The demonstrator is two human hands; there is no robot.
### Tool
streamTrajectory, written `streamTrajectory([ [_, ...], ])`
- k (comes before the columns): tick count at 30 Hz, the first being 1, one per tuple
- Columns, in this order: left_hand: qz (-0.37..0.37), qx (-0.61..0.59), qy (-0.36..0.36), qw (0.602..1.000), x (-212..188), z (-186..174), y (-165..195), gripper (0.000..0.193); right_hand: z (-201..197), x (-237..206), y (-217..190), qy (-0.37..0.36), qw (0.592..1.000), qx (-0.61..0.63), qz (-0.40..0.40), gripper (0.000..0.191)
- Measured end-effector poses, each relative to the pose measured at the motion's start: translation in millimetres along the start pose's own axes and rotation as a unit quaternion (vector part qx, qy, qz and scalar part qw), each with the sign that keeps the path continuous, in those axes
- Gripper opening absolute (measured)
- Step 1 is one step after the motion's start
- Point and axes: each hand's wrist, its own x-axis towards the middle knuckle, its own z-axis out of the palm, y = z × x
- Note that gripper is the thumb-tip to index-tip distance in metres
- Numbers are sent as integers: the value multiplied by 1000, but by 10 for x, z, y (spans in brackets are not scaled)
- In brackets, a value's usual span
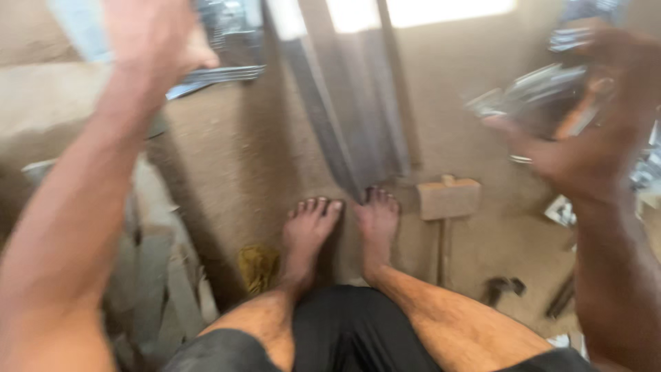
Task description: The person sits on the ground and shapes decorative galvanized sheet metal pieces by hand, fitting each piece over a metal angle form and striking it with a wooden mallet to bend the edges. Finished pieces are set aside in a pile and a new piece is picked up to repeat the shaping.
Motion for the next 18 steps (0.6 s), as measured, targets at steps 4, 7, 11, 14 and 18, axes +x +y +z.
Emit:
streamTrajectory([
  [4,79,-43,159,983,-136,171,-183,65,-396,-1005,922,121,932,209,270,31],
  [7,150,-202,207,945,-296,480,-396,54,-53,-1323,1478,142,938,160,271,49],
  [11,158,-376,153,900,-429,624,-558,31,514,-1332,1658,73,952,-163,249,68],
  [14,74,-589,69,802,-636,46,-491,27,620,-1243,1143,150,961,-154,176,62],
  [18,-10,-590,28,807,-894,-1088,-36,29,964,-746,141,55,915,353,186,60],
])
